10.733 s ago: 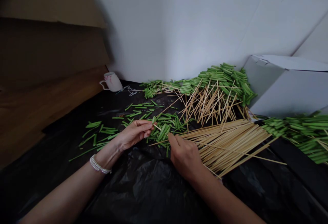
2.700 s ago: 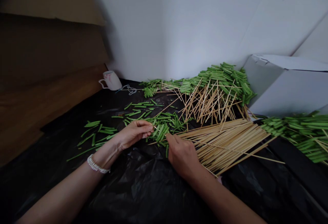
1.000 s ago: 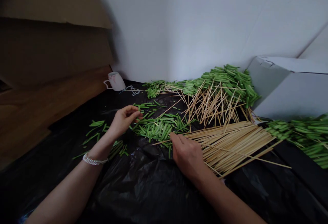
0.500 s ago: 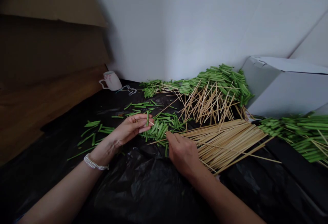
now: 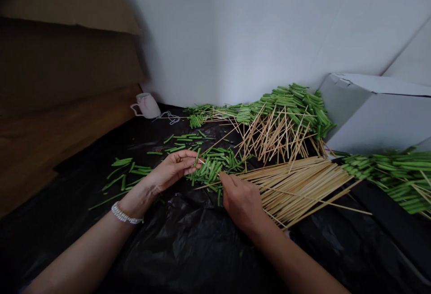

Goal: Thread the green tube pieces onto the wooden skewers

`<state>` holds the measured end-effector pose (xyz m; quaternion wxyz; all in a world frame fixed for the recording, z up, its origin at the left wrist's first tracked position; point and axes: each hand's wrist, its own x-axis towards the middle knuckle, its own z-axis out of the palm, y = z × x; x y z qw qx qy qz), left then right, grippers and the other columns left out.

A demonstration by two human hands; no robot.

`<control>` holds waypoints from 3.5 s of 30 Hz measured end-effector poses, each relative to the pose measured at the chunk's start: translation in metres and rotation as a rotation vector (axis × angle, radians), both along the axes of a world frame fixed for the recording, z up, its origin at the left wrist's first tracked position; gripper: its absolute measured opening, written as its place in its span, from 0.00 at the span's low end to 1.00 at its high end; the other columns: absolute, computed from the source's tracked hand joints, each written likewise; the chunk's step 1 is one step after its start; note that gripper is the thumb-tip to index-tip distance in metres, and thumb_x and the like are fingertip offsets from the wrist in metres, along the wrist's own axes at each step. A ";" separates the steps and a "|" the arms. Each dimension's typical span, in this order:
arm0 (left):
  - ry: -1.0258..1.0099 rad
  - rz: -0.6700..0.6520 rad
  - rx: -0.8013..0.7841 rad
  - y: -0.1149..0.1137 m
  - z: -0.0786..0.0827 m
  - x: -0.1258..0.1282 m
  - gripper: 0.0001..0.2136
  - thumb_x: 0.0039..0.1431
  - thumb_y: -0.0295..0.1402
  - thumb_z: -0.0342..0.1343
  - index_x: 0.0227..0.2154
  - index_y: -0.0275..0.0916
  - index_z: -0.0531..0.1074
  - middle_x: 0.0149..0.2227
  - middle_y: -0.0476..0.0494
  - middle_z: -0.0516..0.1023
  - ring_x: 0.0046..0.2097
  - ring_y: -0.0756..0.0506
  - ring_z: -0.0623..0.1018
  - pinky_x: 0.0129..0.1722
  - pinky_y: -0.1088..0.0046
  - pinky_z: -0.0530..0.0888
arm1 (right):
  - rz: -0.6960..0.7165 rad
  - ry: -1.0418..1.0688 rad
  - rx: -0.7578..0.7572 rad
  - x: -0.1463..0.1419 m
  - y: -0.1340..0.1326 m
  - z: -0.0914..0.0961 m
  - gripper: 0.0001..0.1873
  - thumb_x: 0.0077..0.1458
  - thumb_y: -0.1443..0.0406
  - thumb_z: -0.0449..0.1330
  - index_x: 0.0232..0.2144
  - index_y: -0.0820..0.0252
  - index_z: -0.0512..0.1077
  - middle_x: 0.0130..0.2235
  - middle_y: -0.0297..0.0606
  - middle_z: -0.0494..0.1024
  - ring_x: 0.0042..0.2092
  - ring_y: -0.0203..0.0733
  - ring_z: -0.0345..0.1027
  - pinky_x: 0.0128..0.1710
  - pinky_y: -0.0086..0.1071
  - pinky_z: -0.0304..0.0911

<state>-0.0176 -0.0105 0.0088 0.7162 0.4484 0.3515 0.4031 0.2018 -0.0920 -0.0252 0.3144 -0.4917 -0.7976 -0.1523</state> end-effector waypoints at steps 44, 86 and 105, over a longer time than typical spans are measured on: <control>0.106 0.019 -0.096 -0.007 -0.008 0.008 0.09 0.42 0.31 0.70 0.28 0.35 0.79 0.28 0.46 0.80 0.31 0.52 0.76 0.34 0.76 0.70 | 0.014 0.008 -0.039 -0.004 -0.004 -0.003 0.18 0.56 0.74 0.49 0.45 0.63 0.73 0.35 0.40 0.79 0.32 0.36 0.72 0.32 0.27 0.64; 1.345 -0.099 0.916 0.023 0.004 -0.049 0.09 0.51 0.36 0.55 0.31 0.42 0.79 0.37 0.44 0.75 0.43 0.41 0.73 0.48 0.64 0.66 | 0.015 0.015 -0.007 -0.001 0.000 -0.004 0.15 0.59 0.72 0.50 0.44 0.62 0.73 0.36 0.40 0.80 0.33 0.36 0.73 0.34 0.26 0.63; 0.148 0.173 0.178 0.008 -0.006 -0.004 0.16 0.44 0.40 0.69 0.35 0.36 0.80 0.30 0.47 0.78 0.29 0.53 0.72 0.33 0.78 0.68 | 0.018 0.023 0.023 -0.002 0.000 -0.001 0.14 0.59 0.72 0.50 0.43 0.63 0.73 0.35 0.39 0.80 0.33 0.36 0.74 0.33 0.27 0.62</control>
